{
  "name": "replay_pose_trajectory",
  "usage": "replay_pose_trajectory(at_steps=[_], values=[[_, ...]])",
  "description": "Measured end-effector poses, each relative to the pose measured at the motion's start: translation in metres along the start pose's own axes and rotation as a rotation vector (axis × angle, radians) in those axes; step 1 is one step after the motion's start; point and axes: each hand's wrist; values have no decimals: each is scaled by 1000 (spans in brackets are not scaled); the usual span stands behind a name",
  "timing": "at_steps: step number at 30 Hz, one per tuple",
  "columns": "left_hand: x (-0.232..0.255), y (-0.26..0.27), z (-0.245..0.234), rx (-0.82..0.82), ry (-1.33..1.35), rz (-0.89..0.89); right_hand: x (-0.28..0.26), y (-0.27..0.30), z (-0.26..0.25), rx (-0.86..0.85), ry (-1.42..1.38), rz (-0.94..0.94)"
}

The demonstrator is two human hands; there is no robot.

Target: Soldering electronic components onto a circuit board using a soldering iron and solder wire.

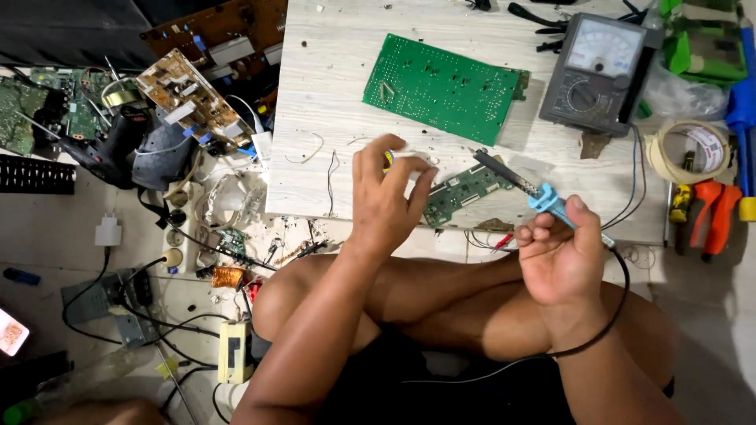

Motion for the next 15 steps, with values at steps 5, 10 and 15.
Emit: replay_pose_trajectory(at_steps=[5, 10, 15], values=[[4, -2, 0, 19, 46, 47, 10, -5, -11, -45, 45, -126], [11, 0, 0, -24, -17, 75, 15, -7, -12, -81, 84, -178], [-5, -4, -3, -19, -172, -67, 19, -10, -16, -114, 88, -242]])
Point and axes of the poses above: each hand's wrist, its own y-axis away from the middle knuckle, its own z-axis out of the palm, x = y × z, and after that the axes turned 7 degrees about y, right-handed
